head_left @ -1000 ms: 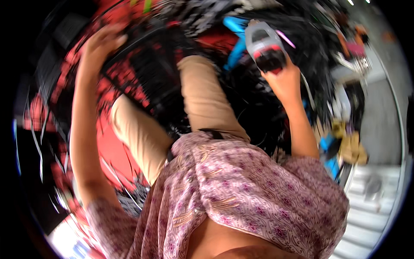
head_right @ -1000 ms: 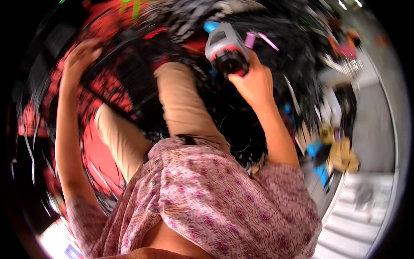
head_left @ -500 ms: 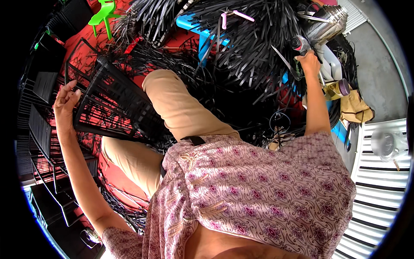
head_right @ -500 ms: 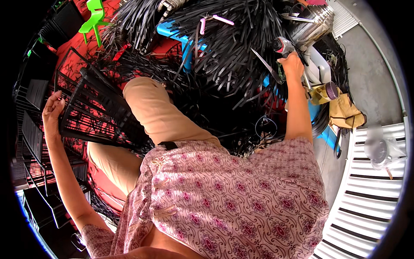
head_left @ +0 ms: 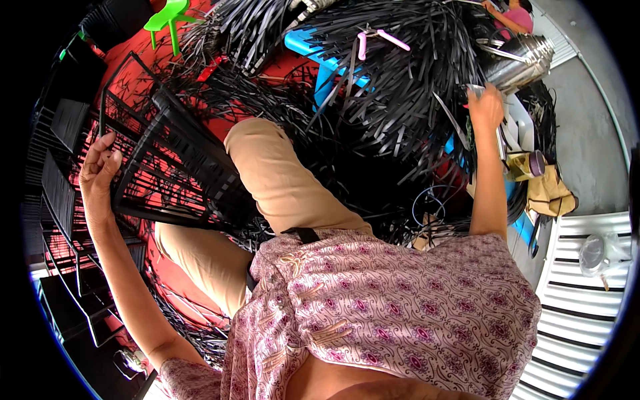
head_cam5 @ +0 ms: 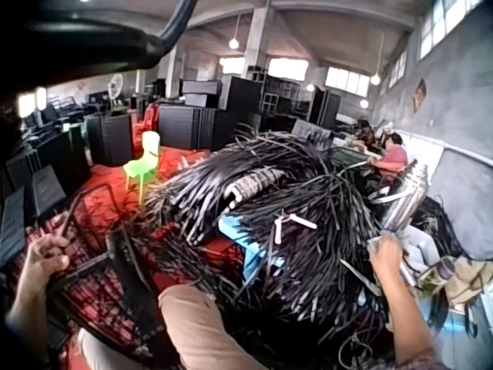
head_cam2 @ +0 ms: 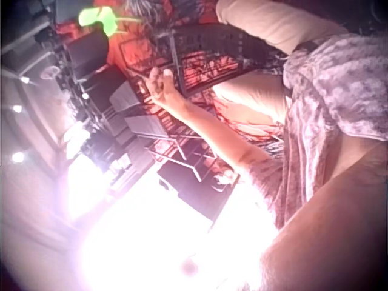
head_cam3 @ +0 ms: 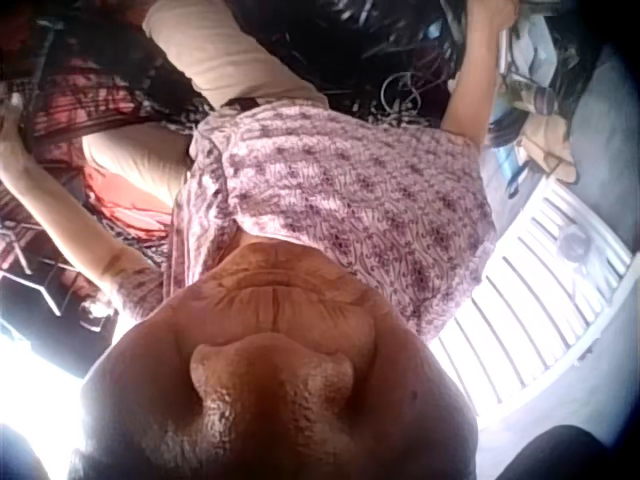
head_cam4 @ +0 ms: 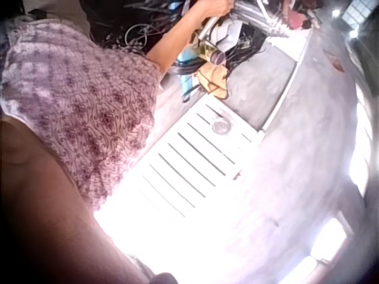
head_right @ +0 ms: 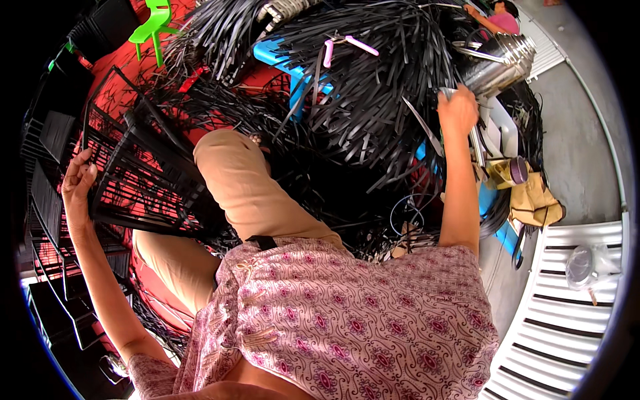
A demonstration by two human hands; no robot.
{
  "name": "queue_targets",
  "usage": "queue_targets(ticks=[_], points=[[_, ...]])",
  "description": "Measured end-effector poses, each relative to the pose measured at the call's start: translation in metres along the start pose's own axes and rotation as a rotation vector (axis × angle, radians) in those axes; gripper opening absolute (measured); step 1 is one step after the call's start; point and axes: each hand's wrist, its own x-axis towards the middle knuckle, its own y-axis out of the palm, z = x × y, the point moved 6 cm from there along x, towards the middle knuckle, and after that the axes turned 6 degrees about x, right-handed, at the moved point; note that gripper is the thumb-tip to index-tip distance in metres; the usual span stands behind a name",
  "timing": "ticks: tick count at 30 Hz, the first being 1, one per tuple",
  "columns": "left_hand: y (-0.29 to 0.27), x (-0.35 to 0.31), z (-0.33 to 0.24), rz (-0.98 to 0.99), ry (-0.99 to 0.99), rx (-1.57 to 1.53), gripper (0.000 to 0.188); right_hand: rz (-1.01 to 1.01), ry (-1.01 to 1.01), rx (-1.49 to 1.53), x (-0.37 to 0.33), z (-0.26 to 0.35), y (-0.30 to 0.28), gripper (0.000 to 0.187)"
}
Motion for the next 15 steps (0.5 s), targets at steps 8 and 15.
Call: queue_targets(ticks=[8,15], points=[[0.005,-0.017,-0.047,-0.078,0.033,0.177,0.038,0.156,-0.453,0.394,0.069,0.198,0.096,0.032],[-0.003,-0.085,-0.079,-0.701,0.239,0.116,0.029,0.44,-0.312,-0.083,0.105,0.187,0.177,0.033]])
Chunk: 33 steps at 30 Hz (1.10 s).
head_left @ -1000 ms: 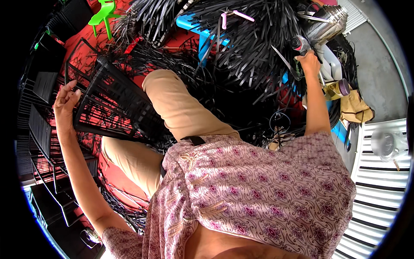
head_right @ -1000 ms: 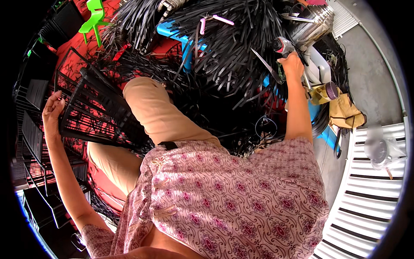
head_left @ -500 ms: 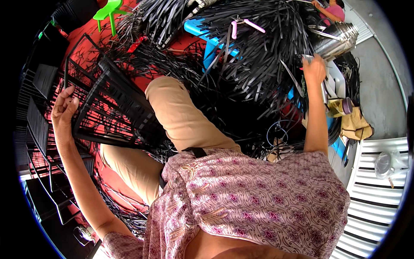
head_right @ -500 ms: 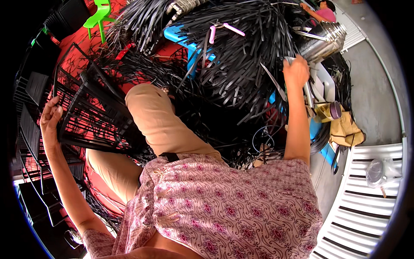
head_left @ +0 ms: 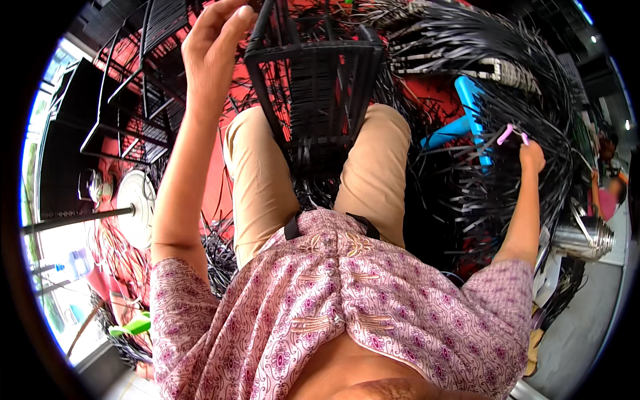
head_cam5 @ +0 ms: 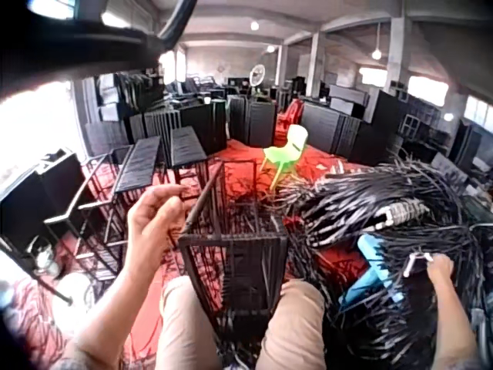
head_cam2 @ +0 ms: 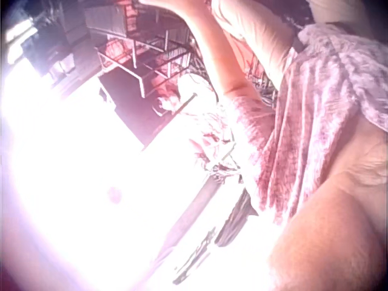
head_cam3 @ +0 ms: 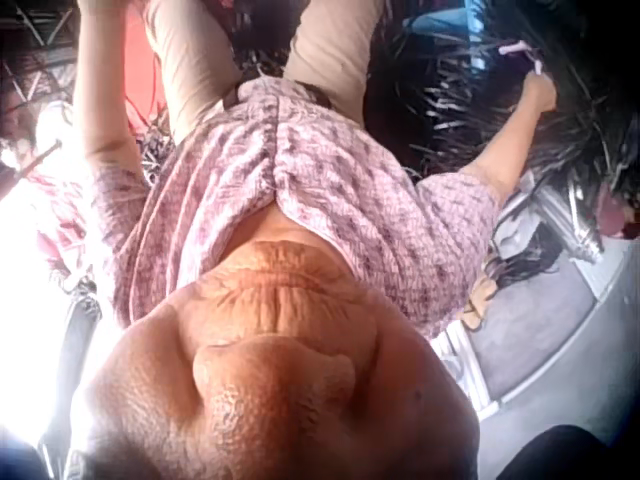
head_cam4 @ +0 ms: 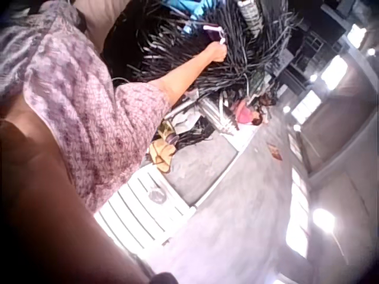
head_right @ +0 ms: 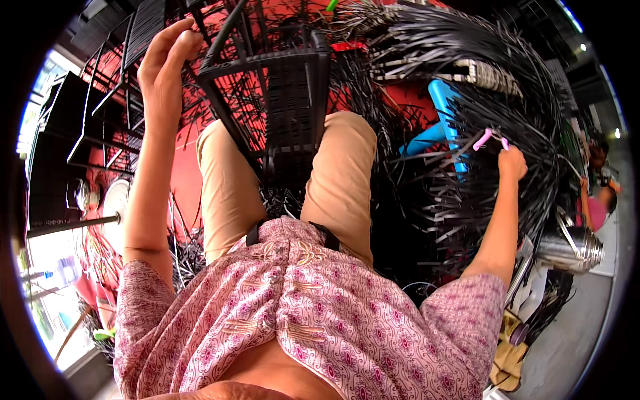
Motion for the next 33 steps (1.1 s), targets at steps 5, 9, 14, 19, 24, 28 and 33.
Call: queue_targets(ticks=[5,9,14,19,24,28,33], points=[[0.024,-0.082,-0.041,0.296,0.09,-0.038,0.019,-0.347,-0.041,0.76,-0.045,-0.007,-0.072,0.032],[0.083,-0.12,-0.044,0.418,0.157,-0.004,0.04,-0.142,-0.217,1.493,-0.164,0.104,-0.15,0.035],[0.12,-0.142,-0.041,0.537,0.007,-0.232,0.058,0.26,-0.44,1.862,-0.322,0.231,-0.179,0.035],[0.099,-0.158,-0.026,0.4,-0.157,-0.505,0.044,0.86,-0.756,2.042,-0.37,0.303,-0.183,0.098],[0.081,-0.165,-0.023,0.339,-0.036,-0.238,0.064,1.314,-0.781,2.1,-0.385,0.324,-0.183,0.12],[0.073,-0.156,-0.031,0.237,0.114,0.082,0.061,1.353,-0.688,2.228,-0.395,0.334,-0.182,0.115],[0.03,-0.092,-0.034,-0.076,0.225,0.126,0.033,0.749,-0.905,1.914,-0.354,0.327,-0.189,0.086]])
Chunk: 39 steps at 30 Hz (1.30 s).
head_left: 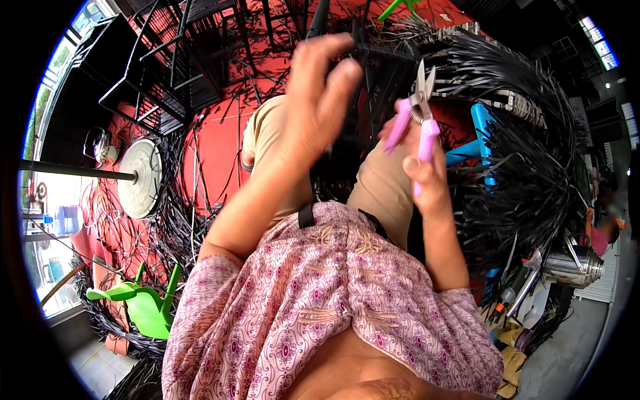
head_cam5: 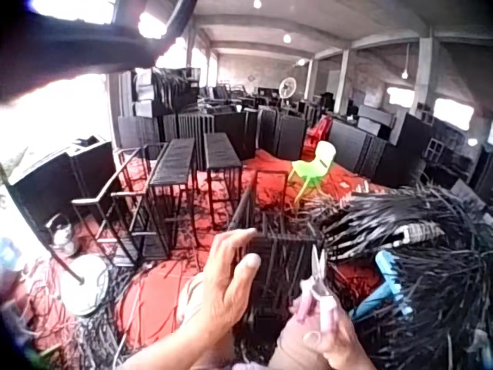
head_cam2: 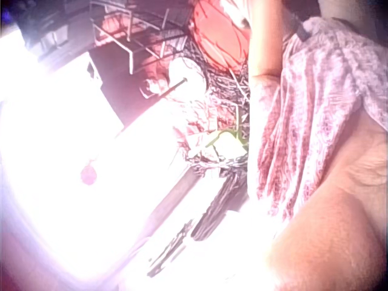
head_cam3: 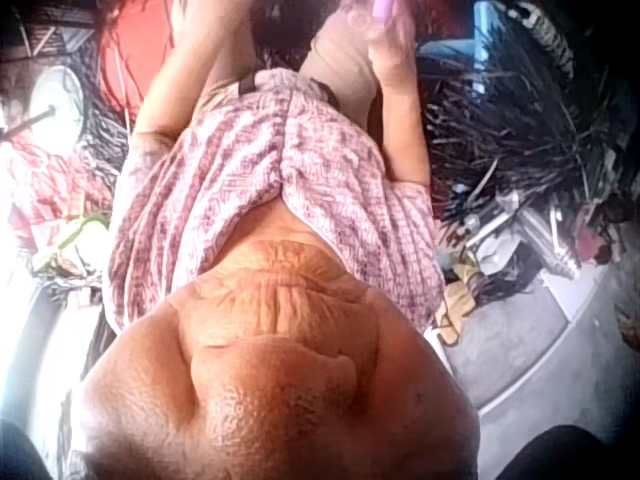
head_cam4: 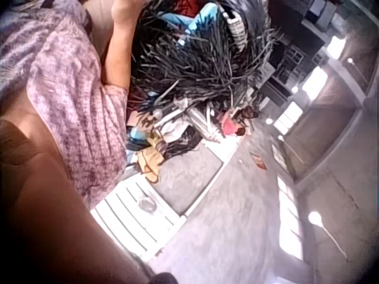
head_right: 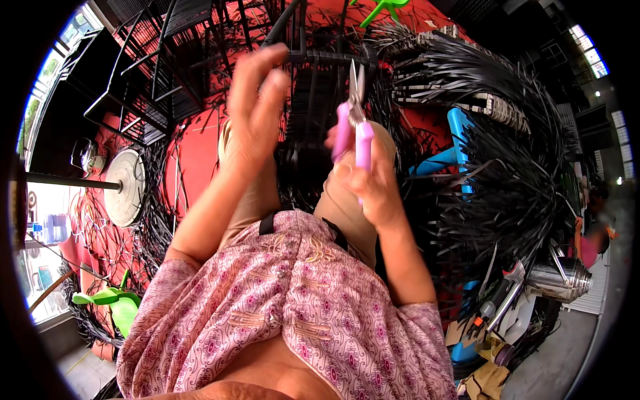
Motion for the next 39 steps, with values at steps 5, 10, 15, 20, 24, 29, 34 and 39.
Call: queue_targets(ticks=[5,10,15,20,24,29,34,39], points=[[-0.005,0.086,0.042,0.321,0.144,0.246,0.032,0.023,-0.41,-1.324,0.062,0.062,-0.012,0.067],[0.024,0.095,0.082,0.574,-0.054,0.019,0.023,0.119,-0.433,-1.589,0.092,0.06,-0.017,0.067],[0.023,0.092,0.064,0.584,0.042,-0.08,0.01,0.202,-0.571,-1.598,0.105,0.055,-0.012,0.066],[0.019,0.093,0.054,0.6,0.158,-0.083,0.007,0.265,-0.609,-1.603,0.112,0.046,-0.013,0.067],[0.02,0.094,0.057,0.571,0.162,-0.07,0.007,0.298,-0.681,-1.555,0.115,0.045,-0.017,0.063],[0.023,0.096,0.062,0.547,0.15,-0.067,0.007,0.338,-0.685,-1.565,0.116,0.047,-0.015,0.052],[0.027,0.101,0.083,0.409,0.076,-0.217,0.011,0.348,-0.659,-1.591,0.111,0.038,-0.006,0.043],[0.005,0.116,0.093,0.296,-0.374,0.056,0.021,0.161,-0.577,-1.522,0.099,0.035,-0.027,0.044]])
